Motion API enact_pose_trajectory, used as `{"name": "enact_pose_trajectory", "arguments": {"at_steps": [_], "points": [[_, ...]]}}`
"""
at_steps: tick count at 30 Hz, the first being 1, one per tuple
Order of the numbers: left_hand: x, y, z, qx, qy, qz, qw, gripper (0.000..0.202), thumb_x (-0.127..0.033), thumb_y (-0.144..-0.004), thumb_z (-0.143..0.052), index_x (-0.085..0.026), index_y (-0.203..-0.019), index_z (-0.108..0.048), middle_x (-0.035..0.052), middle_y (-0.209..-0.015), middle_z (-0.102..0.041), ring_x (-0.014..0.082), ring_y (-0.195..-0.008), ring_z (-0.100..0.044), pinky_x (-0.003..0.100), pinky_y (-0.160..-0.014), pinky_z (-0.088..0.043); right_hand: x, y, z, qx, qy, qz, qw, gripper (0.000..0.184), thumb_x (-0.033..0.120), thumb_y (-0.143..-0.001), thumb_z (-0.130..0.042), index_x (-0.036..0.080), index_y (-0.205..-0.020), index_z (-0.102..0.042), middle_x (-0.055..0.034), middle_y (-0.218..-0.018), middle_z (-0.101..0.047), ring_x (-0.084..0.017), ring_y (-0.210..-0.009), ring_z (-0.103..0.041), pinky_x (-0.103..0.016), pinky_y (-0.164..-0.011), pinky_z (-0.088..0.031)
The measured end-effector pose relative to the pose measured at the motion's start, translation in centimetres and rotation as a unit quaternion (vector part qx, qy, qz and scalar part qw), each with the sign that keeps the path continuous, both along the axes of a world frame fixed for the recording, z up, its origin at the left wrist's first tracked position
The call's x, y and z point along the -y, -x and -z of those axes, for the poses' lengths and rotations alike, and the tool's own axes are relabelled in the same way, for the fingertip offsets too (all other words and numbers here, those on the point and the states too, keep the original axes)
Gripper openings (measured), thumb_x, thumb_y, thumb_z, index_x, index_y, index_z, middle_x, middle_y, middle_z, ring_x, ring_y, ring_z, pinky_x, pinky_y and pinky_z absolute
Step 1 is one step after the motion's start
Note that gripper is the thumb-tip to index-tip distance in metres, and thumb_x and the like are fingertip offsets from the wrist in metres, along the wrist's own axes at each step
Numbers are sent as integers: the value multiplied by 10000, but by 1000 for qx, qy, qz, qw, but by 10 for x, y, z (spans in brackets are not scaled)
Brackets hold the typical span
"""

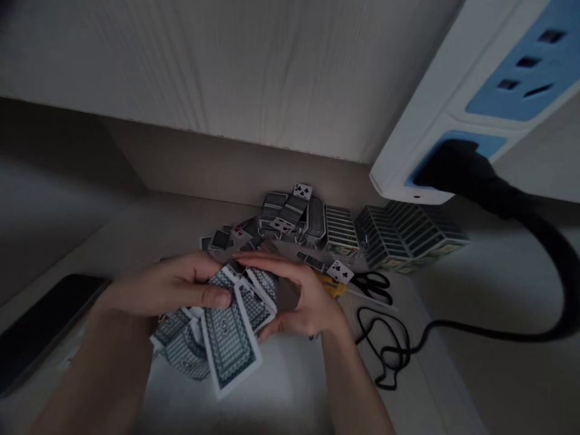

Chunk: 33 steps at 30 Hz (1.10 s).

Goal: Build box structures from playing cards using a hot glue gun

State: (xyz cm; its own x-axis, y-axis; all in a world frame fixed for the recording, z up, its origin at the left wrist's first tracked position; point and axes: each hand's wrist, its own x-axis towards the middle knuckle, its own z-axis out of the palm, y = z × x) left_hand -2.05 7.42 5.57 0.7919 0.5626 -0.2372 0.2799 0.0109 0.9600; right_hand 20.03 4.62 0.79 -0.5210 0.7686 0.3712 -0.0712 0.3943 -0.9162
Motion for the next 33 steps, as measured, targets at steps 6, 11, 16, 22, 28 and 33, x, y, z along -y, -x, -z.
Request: {"name": "enact_pose_trajectory", "arguments": {"at_steps": [6, 11, 16, 22, 28, 33], "points": [[0, -8, 2, 29, -7, -57, 998, 222, -362, -751, -653, -169, -643, -669, -30, -566, -613, 100, -522, -542, 178, -474, -413, -1, -2, 6, -12, -17, 26, 999, 692, 419, -679, -759, 308, -1320, -525, -47, -1392, -520, -295, -1320, -423, -504, -1116, -287], [2, -10, -2, 64, -24, -133, 989, 154, -340, -747, -673, -197, -717, -722, -1, -680, -707, 131, -595, -628, 201, -528, -481, -5, 0, 9, -10, -46, 97, 994, 585, 332, -725, -743, 337, -1280, -559, -30, -1364, -549, -272, -1295, -462, -495, -1093, -345], [1, -15, 2, 120, -9, -275, 954, 182, -362, -722, -706, -182, -719, -727, 27, -709, -730, 135, -584, -645, 218, -536, -510, -9, 3, 11, -79, -48, 212, 973, 445, 310, -741, -741, 356, -1172, -637, -10, -1218, -660, -225, -1163, -586, -435, -1032, -441], [-9, -10, 16, 227, -40, -297, 927, 294, -455, -654, -756, -167, -701, -721, 29, -649, -706, 135, -551, -625, 205, -492, -493, -15, -1, 16, -105, 29, 293, 950, 514, 469, -764, -686, 332, -1245, -571, -25, -1407, -503, -245, -1328, -420, -460, -1117, -312], [-15, -6, 29, 259, -36, -249, 933, 413, -572, -570, -760, -167, -608, -690, 25, -553, -652, 148, -492, -584, 228, -441, -429, -25, -13, 30, -169, 117, 242, 948, 986, 489, -596, -800, 361, -1432, -294, -29, -1533, -305, -261, -1378, -336, -449, -1108, -317], [-12, 6, 37, 196, -78, -268, 940, 572, -751, -501, -671, -182, -539, -628, 54, -565, -641, 235, -626, -630, 289, -483, -451, -29, -27, 44, -201, 221, 198, 934, 875, 476, -535, -812, 299, -1325, -479, -56, -1324, -583, -290, -1233, -526, -466, -1072, -364]]}}
